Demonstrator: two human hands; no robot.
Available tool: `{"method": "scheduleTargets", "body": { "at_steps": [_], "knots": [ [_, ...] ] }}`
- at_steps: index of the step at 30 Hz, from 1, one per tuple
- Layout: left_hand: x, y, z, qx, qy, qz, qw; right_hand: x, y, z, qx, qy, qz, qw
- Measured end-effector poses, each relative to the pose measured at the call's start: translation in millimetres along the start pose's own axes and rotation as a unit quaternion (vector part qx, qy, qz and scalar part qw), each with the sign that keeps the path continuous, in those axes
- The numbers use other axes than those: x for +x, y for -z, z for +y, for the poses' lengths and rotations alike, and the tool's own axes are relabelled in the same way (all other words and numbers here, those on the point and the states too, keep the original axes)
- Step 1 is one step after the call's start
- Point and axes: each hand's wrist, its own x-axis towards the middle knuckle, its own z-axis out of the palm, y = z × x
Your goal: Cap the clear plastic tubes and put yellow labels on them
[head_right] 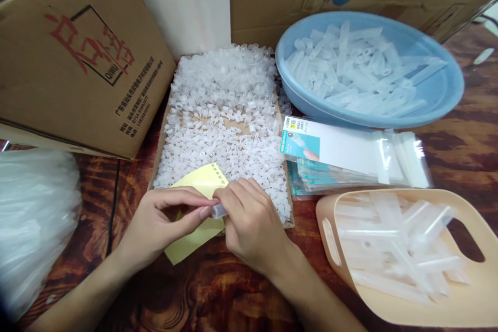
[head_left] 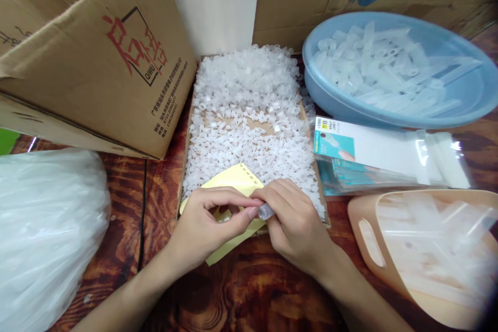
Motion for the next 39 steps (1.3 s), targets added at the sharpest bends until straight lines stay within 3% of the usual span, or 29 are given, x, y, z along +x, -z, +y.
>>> {"method": "scheduleTargets", "body": {
  "at_steps": [29,39],
  "knots": [
    [0.3,-8.7,1.2,-0.079,0.088,-0.002,0.993,0.3,-2.0,-3.6,-0.039,-0.035,-0.003,0.999],
    [-2.8,-5.9,6.3,-0.014,0.021,0.002,1.000,0.8,-0.9,-5.0,0.003,-0.037,0.005,0.999]
  ]
}}
